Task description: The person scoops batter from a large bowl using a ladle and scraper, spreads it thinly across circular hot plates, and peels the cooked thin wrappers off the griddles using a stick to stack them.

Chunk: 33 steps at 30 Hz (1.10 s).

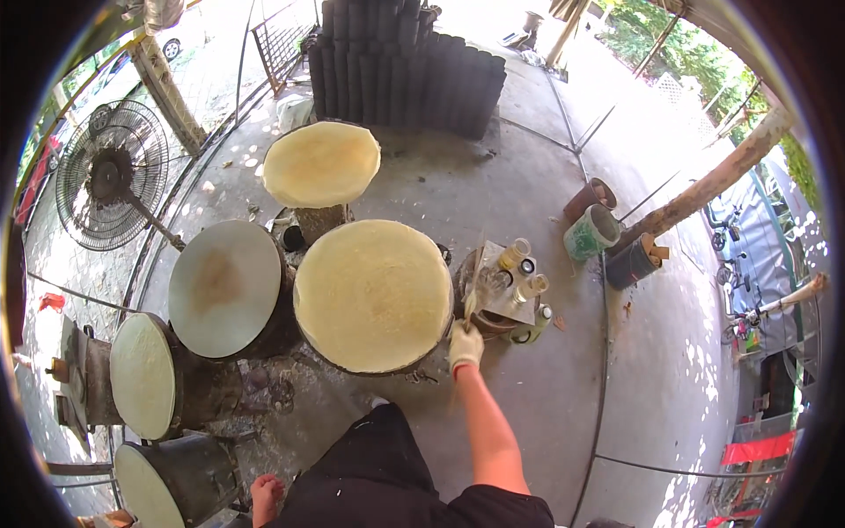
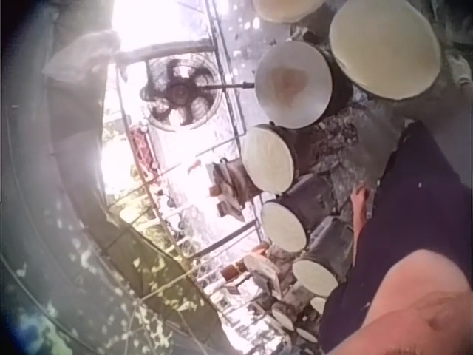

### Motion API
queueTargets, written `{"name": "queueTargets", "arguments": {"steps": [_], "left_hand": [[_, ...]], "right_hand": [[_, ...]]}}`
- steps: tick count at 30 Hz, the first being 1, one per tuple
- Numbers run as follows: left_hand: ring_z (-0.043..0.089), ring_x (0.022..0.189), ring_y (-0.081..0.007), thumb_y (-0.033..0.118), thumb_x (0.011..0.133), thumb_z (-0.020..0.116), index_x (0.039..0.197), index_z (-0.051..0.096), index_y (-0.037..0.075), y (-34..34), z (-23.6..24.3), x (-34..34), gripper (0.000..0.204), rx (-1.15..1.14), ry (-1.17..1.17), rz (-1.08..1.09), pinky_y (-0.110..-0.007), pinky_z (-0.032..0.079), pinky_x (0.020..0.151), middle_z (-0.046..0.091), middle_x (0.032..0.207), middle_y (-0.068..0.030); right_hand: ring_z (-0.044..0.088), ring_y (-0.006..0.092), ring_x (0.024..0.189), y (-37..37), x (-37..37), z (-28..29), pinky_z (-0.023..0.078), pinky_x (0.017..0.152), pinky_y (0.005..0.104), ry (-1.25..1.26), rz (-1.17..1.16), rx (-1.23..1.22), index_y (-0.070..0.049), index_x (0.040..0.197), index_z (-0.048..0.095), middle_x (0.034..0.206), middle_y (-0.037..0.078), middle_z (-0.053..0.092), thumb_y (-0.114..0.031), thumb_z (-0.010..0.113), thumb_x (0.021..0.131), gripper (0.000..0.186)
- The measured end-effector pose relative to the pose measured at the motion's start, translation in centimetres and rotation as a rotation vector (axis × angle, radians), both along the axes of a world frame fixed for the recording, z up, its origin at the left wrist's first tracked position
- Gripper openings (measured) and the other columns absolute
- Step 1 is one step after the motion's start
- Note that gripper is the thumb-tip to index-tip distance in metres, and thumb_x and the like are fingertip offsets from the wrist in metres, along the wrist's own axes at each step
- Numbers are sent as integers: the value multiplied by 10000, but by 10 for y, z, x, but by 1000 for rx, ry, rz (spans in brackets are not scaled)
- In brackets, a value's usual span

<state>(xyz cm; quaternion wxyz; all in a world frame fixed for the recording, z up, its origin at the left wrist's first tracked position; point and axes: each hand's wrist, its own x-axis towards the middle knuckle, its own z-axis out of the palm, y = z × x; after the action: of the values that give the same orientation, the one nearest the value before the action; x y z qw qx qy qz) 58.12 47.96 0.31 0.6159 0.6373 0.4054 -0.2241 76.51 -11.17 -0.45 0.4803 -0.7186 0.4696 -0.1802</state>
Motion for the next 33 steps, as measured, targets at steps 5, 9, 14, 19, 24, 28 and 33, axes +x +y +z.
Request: {"name": "queueTargets", "arguments": {"steps": [5,9,14,19,24,28,33], "left_hand": [[642,718,-197,41,853,522,1018,574,42,-3,2,0,173,-4,13,42,-306,523,603,636,837,-79],[644,714,-197,37,856,513,1012,572,39,-4,5,4,167,3,1,26,-304,523,594,633,832,-80],[646,714,-200,35,857,507,1014,574,34,5,-2,-7,171,-20,-24,52,-301,520,592,635,830,-82],[638,687,-205,52,831,534,1006,571,14,9,-8,-25,182,-12,-42,56,-294,504,579,639,788,-92],[648,701,-216,43,836,535,1004,571,27,14,-18,-37,172,-11,-21,77,-310,520,594,647,801,-102],[651,697,-224,36,841,535,1005,568,32,15,-21,-38,168,-1,-9,125,-328,533,605,648,808,-102],[647,698,-204,26,837,517,1005,574,26,14,-22,-37,177,-30,-9,116,-321,531,603,646,828,-100]], "right_hand": [[538,129,596,73,-21,16,455,555,294,-80,-74,482,-11,1119,649,752,28,637,-277,638,871,364],[576,135,801,68,-18,-3,470,720,279,-289,-177,456,20,1232,575,1001,55,645,-246,624,893,433],[567,146,943,57,1,-4,429,863,264,-447,-221,454,48,1233,562,1102,76,636,-214,618,895,432],[598,146,804,30,15,4,471,775,275,-194,-162,297,4,1240,576,927,70,671,-168,638,826,453],[644,232,916,21,43,27,475,834,331,80,113,-8,-102,1266,575,1038,115,689,-187,559,835,439],[619,323,1029,31,55,32,466,884,393,273,168,-199,-160,1265,579,1124,159,652,-210,529,833,438],[656,309,916,26,59,28,485,810,379,110,65,-182,-122,1214,611,1009,153,689,-216,537,845,388]]}}
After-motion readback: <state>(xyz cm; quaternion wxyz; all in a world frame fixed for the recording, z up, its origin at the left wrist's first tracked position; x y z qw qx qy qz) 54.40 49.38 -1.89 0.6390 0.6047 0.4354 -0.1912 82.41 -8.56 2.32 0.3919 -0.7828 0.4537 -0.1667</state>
